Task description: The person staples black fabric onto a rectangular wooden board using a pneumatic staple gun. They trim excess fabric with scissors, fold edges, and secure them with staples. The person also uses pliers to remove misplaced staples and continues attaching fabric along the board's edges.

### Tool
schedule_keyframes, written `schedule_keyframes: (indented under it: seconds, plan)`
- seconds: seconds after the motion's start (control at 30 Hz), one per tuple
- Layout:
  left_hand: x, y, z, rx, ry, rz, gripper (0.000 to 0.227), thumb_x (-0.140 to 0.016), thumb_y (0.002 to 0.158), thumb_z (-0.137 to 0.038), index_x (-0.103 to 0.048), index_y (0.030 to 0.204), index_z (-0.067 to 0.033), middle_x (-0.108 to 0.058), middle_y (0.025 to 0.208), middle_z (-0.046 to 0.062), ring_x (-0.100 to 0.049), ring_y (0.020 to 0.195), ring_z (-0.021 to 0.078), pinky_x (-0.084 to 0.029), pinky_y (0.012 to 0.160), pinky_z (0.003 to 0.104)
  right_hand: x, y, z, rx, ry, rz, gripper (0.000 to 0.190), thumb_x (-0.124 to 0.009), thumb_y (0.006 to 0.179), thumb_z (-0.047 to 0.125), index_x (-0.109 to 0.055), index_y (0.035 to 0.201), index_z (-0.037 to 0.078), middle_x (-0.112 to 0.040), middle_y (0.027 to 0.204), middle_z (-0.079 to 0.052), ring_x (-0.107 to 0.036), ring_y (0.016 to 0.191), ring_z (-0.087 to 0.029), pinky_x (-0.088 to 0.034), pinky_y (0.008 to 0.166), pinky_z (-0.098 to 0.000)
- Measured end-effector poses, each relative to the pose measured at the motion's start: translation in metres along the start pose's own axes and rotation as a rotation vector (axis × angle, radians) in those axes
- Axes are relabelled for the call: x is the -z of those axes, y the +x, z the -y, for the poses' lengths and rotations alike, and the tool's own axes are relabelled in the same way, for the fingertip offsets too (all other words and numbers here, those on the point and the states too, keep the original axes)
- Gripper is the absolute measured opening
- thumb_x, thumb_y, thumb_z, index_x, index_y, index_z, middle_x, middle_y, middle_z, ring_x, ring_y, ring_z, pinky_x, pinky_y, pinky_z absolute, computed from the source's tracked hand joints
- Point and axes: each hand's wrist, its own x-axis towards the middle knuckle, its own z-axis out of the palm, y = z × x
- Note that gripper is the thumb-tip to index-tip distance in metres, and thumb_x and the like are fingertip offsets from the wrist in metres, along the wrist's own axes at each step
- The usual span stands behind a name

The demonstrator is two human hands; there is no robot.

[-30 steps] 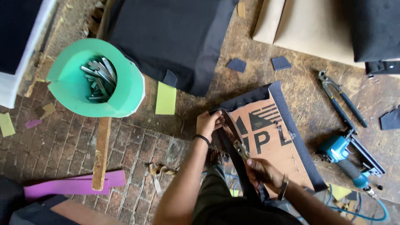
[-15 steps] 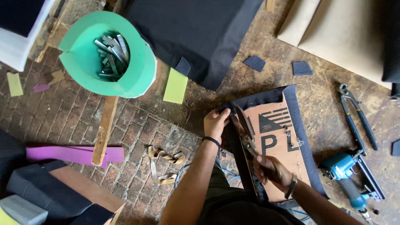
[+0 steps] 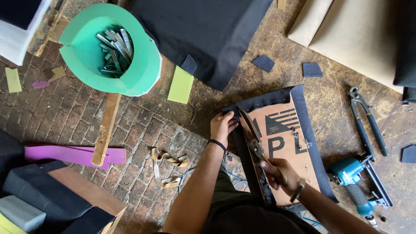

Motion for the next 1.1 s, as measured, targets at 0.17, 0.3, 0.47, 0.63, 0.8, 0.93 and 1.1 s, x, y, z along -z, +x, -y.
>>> schedule_keyframes:
  seconds: [0.17,0.3,0.47,0.63,0.8,0.93,1.1]
  plan:
    - [-0.009,-0.023,-0.016,-0.473,0.730,-0.067,0.044,-0.065,0.082,-0.001,-0.056,0.125,-0.0030,-0.072,0.108,0.011,-0.071,0.091,0.0261,-0.061,0.077,0.036,0.037,-0.028,0.020,0.125,-0.573,-0.197,0.055,-0.070,0.086,0.056,-0.064,0.095,0.002,-0.061,0.064,-0.004,-0.056,0.046,-0.014,-0.048,0.041,-0.0285]
    - [-0.026,-0.028,-0.045,-1.202,1.253,-0.163,0.057,-0.076,0.075,-0.012,-0.059,0.130,-0.0074,-0.065,0.120,0.021,-0.063,0.109,0.0306,-0.057,0.090,0.043,0.080,-0.048,0.084,0.445,-1.331,-0.469,0.054,-0.060,0.088,0.060,-0.064,0.109,0.010,-0.064,0.074,-0.001,-0.058,0.056,-0.013,-0.050,0.047,-0.0249]
    - [-0.043,-0.005,-0.091,-0.948,1.626,0.062,0.016,-0.082,0.087,-0.033,-0.078,0.091,-0.0175,-0.072,0.101,0.004,-0.061,0.099,0.0253,-0.051,0.093,0.045,0.080,-0.020,0.178,0.169,-2.039,-0.398,0.057,-0.045,0.097,0.067,-0.061,0.123,0.019,-0.057,0.082,0.003,-0.055,0.060,-0.009,-0.053,0.049,-0.0203]
    - [-0.047,0.002,-0.105,-0.938,1.633,0.096,0.014,-0.083,0.083,-0.028,-0.081,0.087,-0.0143,-0.072,0.092,0.006,-0.061,0.095,0.0290,-0.051,0.088,0.043,0.045,0.030,0.224,0.211,-2.155,-0.216,0.064,-0.036,0.097,0.073,-0.059,0.130,0.022,-0.055,0.082,-0.001,-0.050,0.059,-0.008,-0.049,0.049,-0.0212]
    - [-0.036,-0.001,-0.113,-0.911,1.484,0.061,0.015,-0.084,0.079,-0.027,-0.081,0.086,-0.0142,-0.073,0.092,0.005,-0.062,0.096,0.0289,-0.052,0.089,0.042,0.054,0.052,0.220,0.320,-2.318,-0.187,0.069,-0.033,0.098,0.078,-0.058,0.137,0.026,-0.062,0.077,0.002,-0.051,0.056,-0.007,-0.045,0.047,-0.0197]
    - [-0.030,-0.004,-0.117,-0.902,1.424,0.075,0.019,-0.086,0.076,-0.028,-0.081,0.088,-0.0134,-0.074,0.092,0.005,-0.062,0.099,0.0301,-0.051,0.089,0.044,0.066,0.044,0.202,0.371,-2.260,-0.270,0.066,-0.033,0.099,0.079,-0.060,0.137,0.034,-0.067,0.076,0.006,-0.047,0.055,-0.005,-0.041,0.048,-0.0219]
    - [-0.036,-0.003,-0.117,-0.903,1.607,0.152,0.013,-0.084,0.079,-0.027,-0.083,0.086,-0.0159,-0.074,0.093,0.004,-0.062,0.099,0.0296,-0.052,0.090,0.044,0.046,0.056,0.203,0.621,-2.100,-0.315,0.079,-0.046,0.078,0.084,-0.061,0.136,0.034,-0.035,0.097,0.005,-0.048,0.040,-0.006,-0.044,0.031,-0.0215]
